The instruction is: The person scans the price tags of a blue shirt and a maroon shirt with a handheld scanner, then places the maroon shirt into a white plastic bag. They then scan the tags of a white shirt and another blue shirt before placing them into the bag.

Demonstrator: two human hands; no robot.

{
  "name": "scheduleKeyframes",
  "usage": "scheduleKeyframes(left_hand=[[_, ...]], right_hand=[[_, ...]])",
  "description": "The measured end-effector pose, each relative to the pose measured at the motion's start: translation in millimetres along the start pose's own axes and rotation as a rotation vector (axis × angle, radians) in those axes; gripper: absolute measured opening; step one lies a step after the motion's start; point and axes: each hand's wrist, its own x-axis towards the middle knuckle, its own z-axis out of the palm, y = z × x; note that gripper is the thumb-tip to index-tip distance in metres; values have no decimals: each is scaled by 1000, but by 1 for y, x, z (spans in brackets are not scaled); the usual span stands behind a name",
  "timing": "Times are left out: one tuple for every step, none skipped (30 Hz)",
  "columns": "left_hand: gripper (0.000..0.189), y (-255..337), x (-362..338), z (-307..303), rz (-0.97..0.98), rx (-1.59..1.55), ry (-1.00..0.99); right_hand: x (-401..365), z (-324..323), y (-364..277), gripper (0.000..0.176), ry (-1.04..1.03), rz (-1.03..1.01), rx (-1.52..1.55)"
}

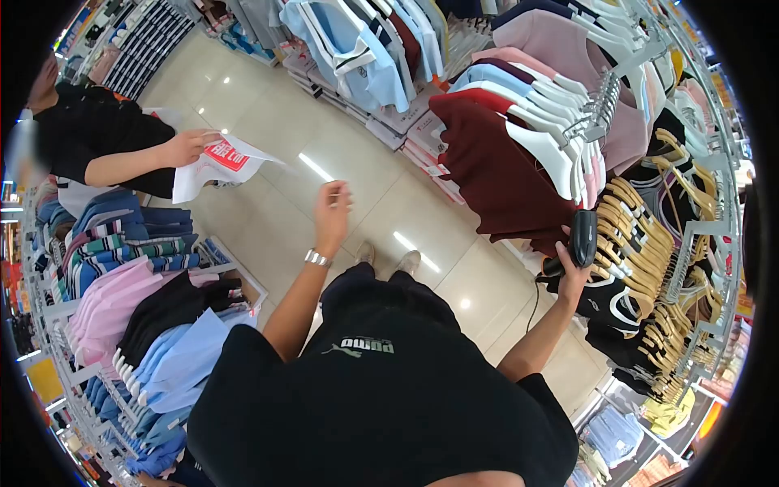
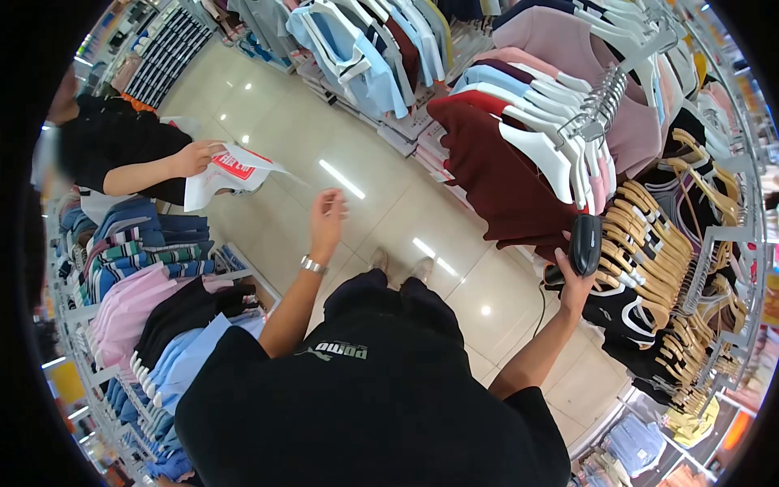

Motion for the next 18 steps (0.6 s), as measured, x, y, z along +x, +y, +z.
scheduleKeyframes(left_hand=[[22,-8,10,-16,8,8,66],[22,-16,16,-30,10,17,131],[23,-17,23,-41,21,24,175],[24,-18,31,-52,33,33,221],[27,-20,36,-64,31,20,277],[30,-22,43,-74,28,7,334],[33,-24,51,-82,29,-7,389],[36,-26,57,-89,58,48,411],[40,-27,61,-94,86,103,431],[43,-28,65,-95,116,158,453],[47,-30,67,-95,137,199,469],[51,-24,69,-92,158,241,485],[55,-19,72,-90,181,284,500],[56,-14,77,-88,241,351,493],[58,-9,82,-86,297,418,487],[59,-7,87,-86,353,486,485],[56,-7,93,-88,244,374,438],[54,-7,99,-91,133,262,391]], right_hand=[[-1,2,-4,57,10,3,-15],[-1,7,-11,55,13,4,-23],[1,9,-14,56,13,11,-56],[3,11,-14,57,13,19,-86],[3,13,-16,59,12,33,-117],[3,18,-19,57,21,35,-108],[4,22,-21,56,29,31,-123],[3,24,-22,55,38,29,-137],[2,25,-23,55,47,28,-153],[2,25,-22,53,53,13,-150],[1,25,-21,53,55,12,-158],[1,26,-20,52,56,13,-164],[0,28,-20,52,59,14,-169],[0,32,-21,49,97,-1,-160],[-1,34,-22,49,107,-1,-160],[-1,36,-23,49,113,-1,-159],[-2,38,-22,49,116,1,-158],[-3,39,-20,50,122,12,-137]])
